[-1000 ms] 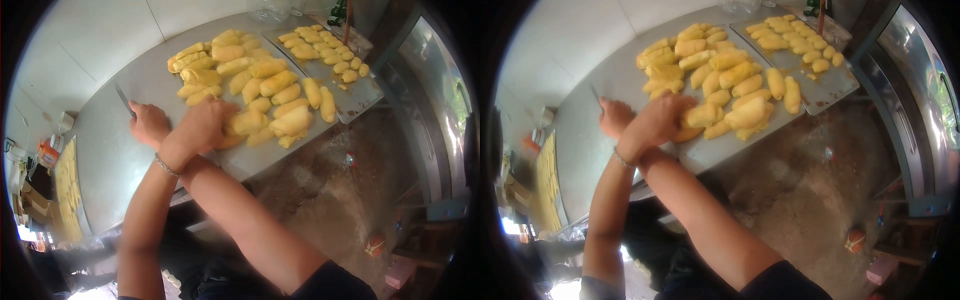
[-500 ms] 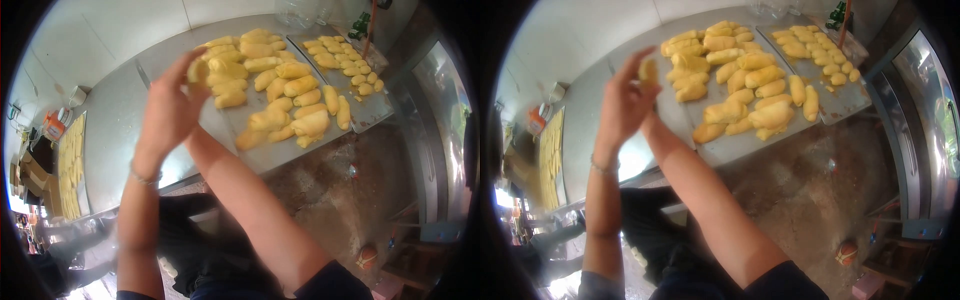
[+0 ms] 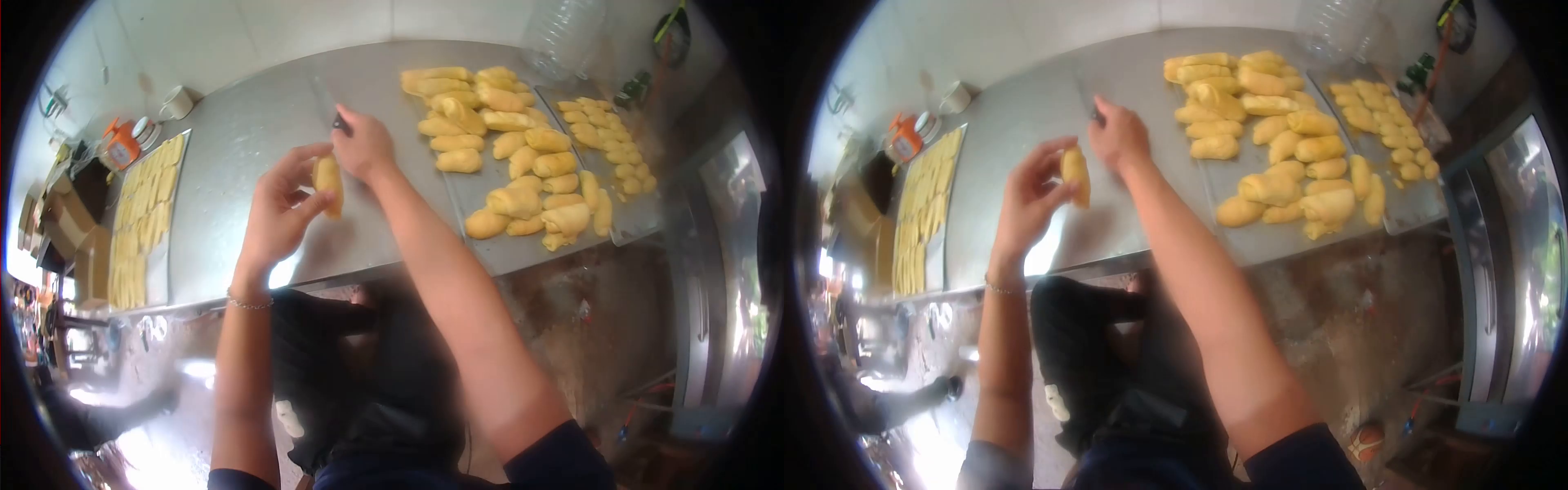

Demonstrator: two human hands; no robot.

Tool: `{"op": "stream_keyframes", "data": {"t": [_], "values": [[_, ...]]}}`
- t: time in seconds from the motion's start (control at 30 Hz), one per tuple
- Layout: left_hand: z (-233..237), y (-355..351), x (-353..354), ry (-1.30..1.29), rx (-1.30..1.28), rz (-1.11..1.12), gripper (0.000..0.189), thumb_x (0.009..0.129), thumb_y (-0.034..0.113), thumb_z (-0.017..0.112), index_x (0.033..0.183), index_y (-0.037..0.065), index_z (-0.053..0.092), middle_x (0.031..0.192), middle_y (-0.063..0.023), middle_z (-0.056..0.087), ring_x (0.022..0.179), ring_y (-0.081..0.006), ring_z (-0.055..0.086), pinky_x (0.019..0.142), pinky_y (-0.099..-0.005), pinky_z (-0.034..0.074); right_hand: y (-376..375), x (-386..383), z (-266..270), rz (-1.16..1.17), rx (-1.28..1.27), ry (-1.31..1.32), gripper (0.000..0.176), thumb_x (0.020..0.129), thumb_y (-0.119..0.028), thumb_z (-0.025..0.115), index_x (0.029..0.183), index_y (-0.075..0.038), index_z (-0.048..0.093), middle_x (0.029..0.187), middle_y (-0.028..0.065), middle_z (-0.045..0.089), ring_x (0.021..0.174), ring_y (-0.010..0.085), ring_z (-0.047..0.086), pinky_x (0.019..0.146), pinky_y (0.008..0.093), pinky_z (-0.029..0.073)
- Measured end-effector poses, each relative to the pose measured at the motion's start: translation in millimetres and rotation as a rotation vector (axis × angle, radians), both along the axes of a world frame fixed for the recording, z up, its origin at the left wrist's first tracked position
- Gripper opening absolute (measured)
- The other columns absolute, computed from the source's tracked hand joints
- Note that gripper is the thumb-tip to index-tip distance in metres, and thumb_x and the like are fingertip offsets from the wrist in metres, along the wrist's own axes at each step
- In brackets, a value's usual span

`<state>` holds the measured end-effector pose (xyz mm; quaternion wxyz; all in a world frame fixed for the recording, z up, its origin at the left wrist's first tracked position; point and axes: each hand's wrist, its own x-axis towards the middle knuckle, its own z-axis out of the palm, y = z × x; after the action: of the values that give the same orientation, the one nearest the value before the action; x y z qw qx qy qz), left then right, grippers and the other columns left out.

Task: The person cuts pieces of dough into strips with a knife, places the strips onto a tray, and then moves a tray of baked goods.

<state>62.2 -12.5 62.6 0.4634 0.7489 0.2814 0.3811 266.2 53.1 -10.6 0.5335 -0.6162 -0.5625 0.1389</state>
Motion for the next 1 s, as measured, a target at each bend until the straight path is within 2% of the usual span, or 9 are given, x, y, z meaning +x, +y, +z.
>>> {"op": "stream_keyframes", "data": {"t": [0.07,0.2,0.27,0.33,0.5,0.7,0.73,0.93,1.0], "values": [[14.9,-2.1,23.3,-0.009,0.07,-0.03,0.058,0.093,-0.003,0.08,0.149,0.006,0.068,0.111,-0.0065,0.08,0.098,-0.0146,0.075,0.084,-0.0289,0.059,7.9,4.9,-13.6,0.044,0.024,0.026,0.052,0.106,-0.029,0.068,0.151,-0.002,0.069,0.132,0.0219,0.079,0.128,0.0381,0.074,0.113,0.0487,0.057],[38.5,-15.1,87.8,0.026,0.16,-0.188,0.058,0.092,-0.003,0.081,0.147,0.01,0.068,0.119,-0.0072,0.077,0.107,-0.0145,0.074,0.086,-0.0311,0.058,15.3,-13.4,-57.2,-0.063,0.454,0.12,0.042,0.108,-0.024,0.072,0.145,-0.004,0.073,0.108,0.0159,0.081,0.104,0.0323,0.078,0.098,0.0453,0.061],[33.9,-18.3,127.1,0.12,0.307,-0.251,0.055,0.092,-0.002,0.081,0.145,0.01,0.069,0.119,-0.0081,0.078,0.101,-0.0177,0.075,0.088,-0.0354,0.06,9.5,-11.3,-42.0,-0.146,0.341,-0.07,0.044,0.107,-0.023,0.073,0.146,-0.004,0.073,0.107,0.0175,0.082,0.1,0.0349,0.079,0.095,0.0464,0.062],[26.4,-18.3,165.3,0.149,0.362,-0.361,0.053,0.093,0.0,0.082,0.145,0.008,0.071,0.119,-0.0071,0.079,0.101,-0.0185,0.075,0.087,-0.0347,0.061,1.9,-6.3,0.3,-0.107,-0.092,-0.05,0.056,0.1,-0.02,0.07,0.154,-0.004,0.068,0.119,0.0254,0.081,0.106,0.0447,0.078,0.098,0.0508,0.061],[-1.1,5.3,215.0,0.445,0.359,-0.568,0.05,0.094,0.007,0.082,0.143,0.006,0.073,0.127,-0.0155,0.08,0.108,-0.0337,0.077,0.09,-0.0414,0.061,-8.0,-3.0,10.7,-0.019,-0.122,0.006,0.058,0.1,-0.019,0.067,0.156,-0.005,0.067,0.118,0.0251,0.081,0.107,0.0436,0.078,0.1,0.0504,0.061],[13.2,49.5,237.2,0.524,0.929,0.001,0.045,0.093,0.018,0.084,0.136,0.01,0.079,0.132,-0.0164,0.078,0.113,-0.0397,0.075,0.096,-0.0493,0.063,-18.6,1.8,29.3,0.036,-0.255,0.037,0.061,0.102,-0.022,0.065,0.161,-0.006,0.063,0.13,0.0251,0.079,0.116,0.0422,0.077,0.106,0.0501,0.059],[17.3,51.8,242.0,0.692,0.857,-0.005,0.041,0.094,0.024,0.082,0.133,0.012,0.08,0.13,-0.0148,0.077,0.11,-0.039,0.076,0.094,-0.0526,0.063,-15.2,0.7,24.3,0.05,-0.235,0.088,0.061,0.102,-0.022,0.065,0.161,-0.006,0.063,0.131,0.0248,0.079,0.117,0.0419,0.077,0.107,0.05,0.058],[22.3,53.0,226.4,0.644,0.845,0.032,0.019,0.09,0.015,0.079,0.107,0.006,0.08,0.119,-0.0193,0.076,0.115,-0.0391,0.076,0.093,-0.0523,0.064,-7.1,6.3,13.3,0.091,-0.225,0.062,0.055,0.103,-0.025,0.069,0.155,-0.008,0.068,0.137,0.0233,0.078,0.124,0.038,0.075,0.116,0.0466,0.053],[31.5,35.3,185.3,0.412,0.884,0.203,0.028,0.09,0.018,0.082,0.116,0.011,0.081,0.114,-0.0147,0.075,0.101,-0.0419,0.075,0.088,-0.0512,0.062,49.5,20.8,-89.1,0.062,0.252,-0.101,0.052,0.106,-0.029,0.072,0.155,-0.01,0.067,0.144,0.0149,0.075,0.129,0.0309,0.07,0.119,0.0441,0.048]]}}
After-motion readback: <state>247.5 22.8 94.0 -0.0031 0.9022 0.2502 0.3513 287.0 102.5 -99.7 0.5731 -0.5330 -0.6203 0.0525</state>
